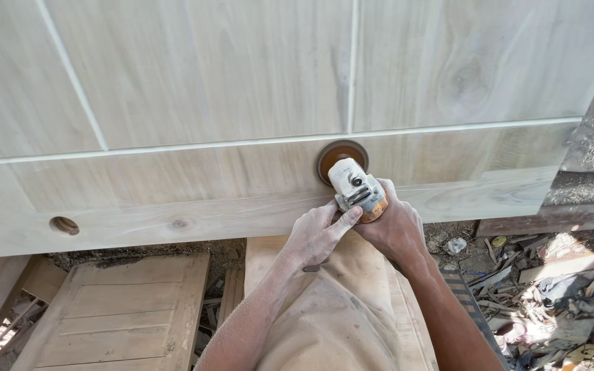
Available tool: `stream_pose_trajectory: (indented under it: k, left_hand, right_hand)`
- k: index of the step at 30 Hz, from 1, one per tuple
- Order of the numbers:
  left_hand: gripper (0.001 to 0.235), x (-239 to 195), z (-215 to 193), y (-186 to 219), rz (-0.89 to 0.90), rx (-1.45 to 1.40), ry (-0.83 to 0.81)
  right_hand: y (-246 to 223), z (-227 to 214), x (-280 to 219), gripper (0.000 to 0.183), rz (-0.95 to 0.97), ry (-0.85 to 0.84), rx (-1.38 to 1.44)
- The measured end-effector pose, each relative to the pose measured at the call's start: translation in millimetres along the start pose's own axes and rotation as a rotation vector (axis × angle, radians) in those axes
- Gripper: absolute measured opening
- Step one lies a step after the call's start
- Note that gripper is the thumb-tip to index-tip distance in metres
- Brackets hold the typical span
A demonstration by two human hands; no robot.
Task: The person uses an angle grinder with a sanding disc to smooth the surface of a large wooden panel. They move the tool across the wood in steady passes, occasionally repositioning their hands to maintain control and coverage.
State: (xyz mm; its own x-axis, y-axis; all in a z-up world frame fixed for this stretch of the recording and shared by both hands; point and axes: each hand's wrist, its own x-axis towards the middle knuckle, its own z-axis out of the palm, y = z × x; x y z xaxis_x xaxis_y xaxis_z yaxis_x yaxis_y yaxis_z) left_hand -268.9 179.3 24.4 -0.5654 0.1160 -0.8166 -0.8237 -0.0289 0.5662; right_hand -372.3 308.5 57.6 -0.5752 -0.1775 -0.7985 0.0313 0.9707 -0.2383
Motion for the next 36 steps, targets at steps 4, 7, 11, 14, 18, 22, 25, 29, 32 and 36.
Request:
stream_pose_trajectory:
  k: [4,7,11,14,18,22,25,29,32,36]
  left_hand:
    - [0.079,24.0,34.0,24.6,-0.015,0.066,-0.05]
    - [0.08,43.7,58.1,43.4,-0.011,0.133,-0.094]
    - [0.081,68.9,85.1,68.7,0.05,0.245,-0.125]
    - [0.082,84.1,104.0,84.6,0.068,0.287,-0.18]
    - [0.087,108.3,133.6,103.4,0.098,0.397,-0.228]
    - [0.089,131.0,162.1,121.3,0.128,0.449,-0.266]
    - [0.088,148.9,184.4,138.6,0.123,0.484,-0.318]
    - [0.091,166.0,210.9,157.9,0.18,0.516,-0.328]
    - [0.089,176.8,230.6,170.3,0.202,0.53,-0.351]
    - [0.09,194.8,258.4,187.1,0.204,0.547,-0.343]
  right_hand:
    - [36.8,-28.8,6.4,0.077,0.051,0.015,0.029]
    - [65.9,-49.3,12.8,0.079,0.037,0.047,0.035]
    - [101.8,-76.3,21.7,0.077,0.091,0.053,0.042]
    - [128.1,-95.1,26.6,0.075,0.106,0.044,0.032]
    - [164.3,-117.8,31.8,0.075,0.142,0.05,0.034]
    - [197.9,-137.0,38.1,0.073,0.149,0.091,0.073]
    - [222.6,-153.7,43.4,0.069,0.141,0.1,0.107]
    - [251.3,-173.0,48.2,0.066,0.223,0.094,0.117]
    - [275.1,-185.5,52.9,0.068,0.225,0.114,0.122]
    - [312.8,-192.7,60.7,0.058,0.294,0.144,0.213]
